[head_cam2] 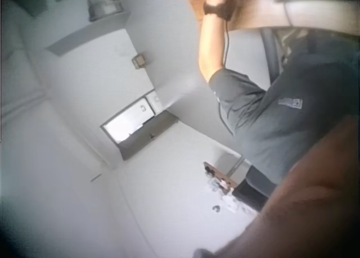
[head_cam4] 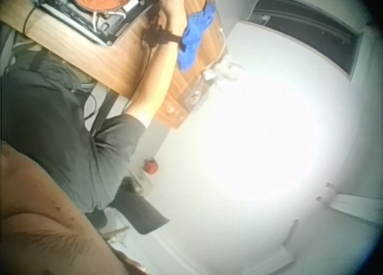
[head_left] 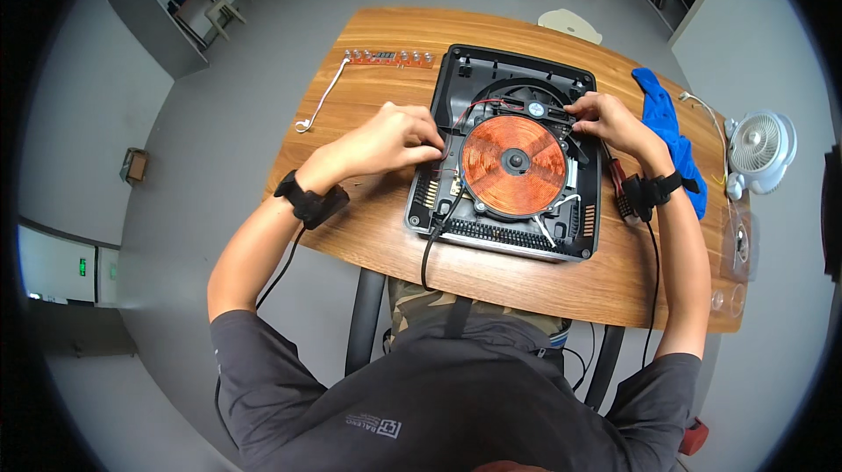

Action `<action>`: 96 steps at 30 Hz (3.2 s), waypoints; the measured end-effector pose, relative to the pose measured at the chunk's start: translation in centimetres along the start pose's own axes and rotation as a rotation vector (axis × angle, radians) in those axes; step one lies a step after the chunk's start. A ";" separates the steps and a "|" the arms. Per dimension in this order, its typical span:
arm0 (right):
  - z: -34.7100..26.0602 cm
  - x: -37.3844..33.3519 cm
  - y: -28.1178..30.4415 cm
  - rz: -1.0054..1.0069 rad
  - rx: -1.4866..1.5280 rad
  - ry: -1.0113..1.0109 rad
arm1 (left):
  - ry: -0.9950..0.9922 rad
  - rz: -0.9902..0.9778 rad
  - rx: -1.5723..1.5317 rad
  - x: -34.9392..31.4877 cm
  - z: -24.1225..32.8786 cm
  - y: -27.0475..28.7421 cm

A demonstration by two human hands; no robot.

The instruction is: The person uses a screwdriver to fasten screws on a circuit board inside an open electronic device. They then place a circular copper-colored component onto the board and continue securing it with screws. Finally, they attach a small fan to the assembly.

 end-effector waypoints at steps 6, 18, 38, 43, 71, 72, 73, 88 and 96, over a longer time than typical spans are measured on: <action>0.3 0.1 -0.2 0.020 -0.012 0.001 | 0.199 -0.033 0.136 -2.9 -4.7 2.1; 0.1 0.2 -0.2 0.029 -0.027 -0.012 | 0.378 -0.123 0.346 -8.3 -10.0 3.1; -0.6 -0.2 0.1 0.037 -0.049 0.013 | 0.271 -0.101 0.518 -1.1 -9.0 0.7; -0.4 -0.1 0.1 0.035 -0.029 0.017 | 0.223 -0.084 0.542 -0.8 -9.3 -0.1; -2.0 -1.7 0.3 -0.003 -0.163 0.055 | 0.126 0.138 0.375 1.0 -2.2 4.1; -2.1 -2.0 0.4 0.008 -0.158 0.049 | 0.118 0.130 0.346 1.3 -1.2 4.1; -2.1 -2.3 0.6 -0.009 -0.087 0.013 | 0.105 0.147 0.354 1.5 -0.2 4.1; 0.2 -14.7 -0.7 0.157 -0.641 -0.198 | -0.060 0.156 0.274 6.0 4.3 1.6; 2.1 -14.5 -1.0 0.192 -0.521 -0.233 | -0.072 0.131 0.302 6.9 6.5 0.5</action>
Point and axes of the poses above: each hand's wrist, its own x-axis towards the middle knuckle, its own y-axis out of the back of the hand, z = x × y, the point moved 8 cm from there along x, towards the middle knuckle, and after that the axes turned 10 degrees about x, right-handed, at the moved point
